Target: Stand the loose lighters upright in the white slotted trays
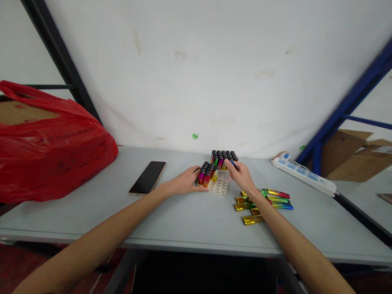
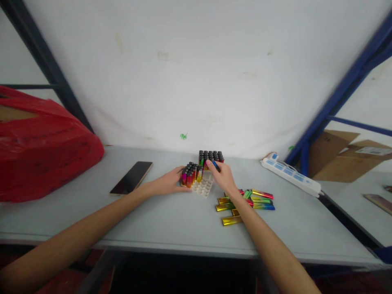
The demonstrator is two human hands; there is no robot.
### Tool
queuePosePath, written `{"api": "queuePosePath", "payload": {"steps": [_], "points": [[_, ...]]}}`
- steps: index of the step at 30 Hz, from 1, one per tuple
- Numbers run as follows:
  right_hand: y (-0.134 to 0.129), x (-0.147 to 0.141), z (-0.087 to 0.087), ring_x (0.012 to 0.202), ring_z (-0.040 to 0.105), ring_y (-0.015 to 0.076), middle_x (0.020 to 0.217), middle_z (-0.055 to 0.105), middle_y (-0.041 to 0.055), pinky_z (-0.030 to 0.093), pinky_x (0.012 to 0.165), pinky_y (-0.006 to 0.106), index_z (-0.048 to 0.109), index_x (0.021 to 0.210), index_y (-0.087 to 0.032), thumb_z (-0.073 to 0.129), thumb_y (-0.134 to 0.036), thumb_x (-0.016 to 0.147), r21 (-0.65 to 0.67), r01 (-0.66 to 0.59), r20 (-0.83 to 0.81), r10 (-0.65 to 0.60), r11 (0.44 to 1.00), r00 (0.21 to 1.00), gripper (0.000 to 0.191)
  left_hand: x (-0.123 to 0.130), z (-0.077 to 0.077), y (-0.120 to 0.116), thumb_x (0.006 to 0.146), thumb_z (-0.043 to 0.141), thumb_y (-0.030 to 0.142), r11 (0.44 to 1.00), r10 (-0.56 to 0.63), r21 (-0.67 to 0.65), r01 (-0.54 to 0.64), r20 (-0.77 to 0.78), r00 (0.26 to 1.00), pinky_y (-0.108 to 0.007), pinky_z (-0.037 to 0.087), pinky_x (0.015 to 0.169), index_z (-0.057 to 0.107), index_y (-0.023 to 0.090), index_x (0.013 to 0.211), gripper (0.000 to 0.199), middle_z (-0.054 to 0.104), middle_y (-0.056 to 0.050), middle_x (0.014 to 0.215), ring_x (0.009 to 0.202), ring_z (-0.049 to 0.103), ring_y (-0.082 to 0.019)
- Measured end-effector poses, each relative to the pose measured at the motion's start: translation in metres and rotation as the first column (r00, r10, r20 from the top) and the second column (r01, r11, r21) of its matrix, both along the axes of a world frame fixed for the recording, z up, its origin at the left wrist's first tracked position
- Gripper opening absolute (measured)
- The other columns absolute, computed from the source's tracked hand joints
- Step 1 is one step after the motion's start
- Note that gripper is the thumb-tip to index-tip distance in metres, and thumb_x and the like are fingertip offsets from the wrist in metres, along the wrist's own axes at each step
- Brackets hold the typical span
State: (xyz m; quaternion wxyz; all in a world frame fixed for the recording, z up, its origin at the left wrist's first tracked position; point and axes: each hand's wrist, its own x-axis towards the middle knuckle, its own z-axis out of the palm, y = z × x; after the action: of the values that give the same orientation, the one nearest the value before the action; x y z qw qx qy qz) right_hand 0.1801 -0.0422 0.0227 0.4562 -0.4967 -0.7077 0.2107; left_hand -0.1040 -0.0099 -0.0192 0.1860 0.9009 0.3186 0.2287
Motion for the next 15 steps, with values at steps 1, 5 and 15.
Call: {"api": "queuePosePath", "payload": {"steps": [1,5,15], "points": [[-0.0015,-0.0015,0.0001,0.057,0.042,0.0155,0.056,0.045,-0.0013,0.033,0.057,0.031,0.044,0.062,-0.026,0.045,-0.089,0.099,0.007,0.031,0.005,-0.031,0.999,1.000,0.073,0.0001,0.0003,-0.0002,0.092,0.080,0.078,1.000,0.000,0.002,0.000,0.002,1.000,-0.053,0.043,0.133,0.067,0.023,0.151,0.082,0.063,-0.017,0.157,0.148,0.057,-0.041],[-0.0047,-0.0069,-0.0003,0.057,0.039,0.0148,0.055,0.042,-0.0015,0.029,0.058,0.032,0.042,0.057,-0.026,0.051,-0.074,0.094,0.037,0.080,0.041,-0.082,0.996,0.996,0.061,0.0001,0.0017,-0.0014,0.094,0.078,0.078,1.000,0.001,0.012,-0.001,-0.015,1.000,-0.052,0.041,0.134,0.064,0.023,0.154,0.083,0.061,-0.016,0.160,0.150,0.056,-0.040],[-0.0076,-0.0075,0.0011,0.061,0.043,0.0164,0.059,0.046,-0.0019,0.030,0.061,0.032,0.046,0.065,-0.027,0.049,-0.067,0.094,0.049,0.068,0.087,-0.072,0.996,0.994,0.050,0.0008,0.0009,-0.0002,0.093,0.080,0.077,1.000,0.001,0.011,-0.001,-0.015,1.000,-0.053,0.044,0.132,0.066,0.022,0.152,0.082,0.063,-0.017,0.158,0.148,0.058,-0.041]]}}
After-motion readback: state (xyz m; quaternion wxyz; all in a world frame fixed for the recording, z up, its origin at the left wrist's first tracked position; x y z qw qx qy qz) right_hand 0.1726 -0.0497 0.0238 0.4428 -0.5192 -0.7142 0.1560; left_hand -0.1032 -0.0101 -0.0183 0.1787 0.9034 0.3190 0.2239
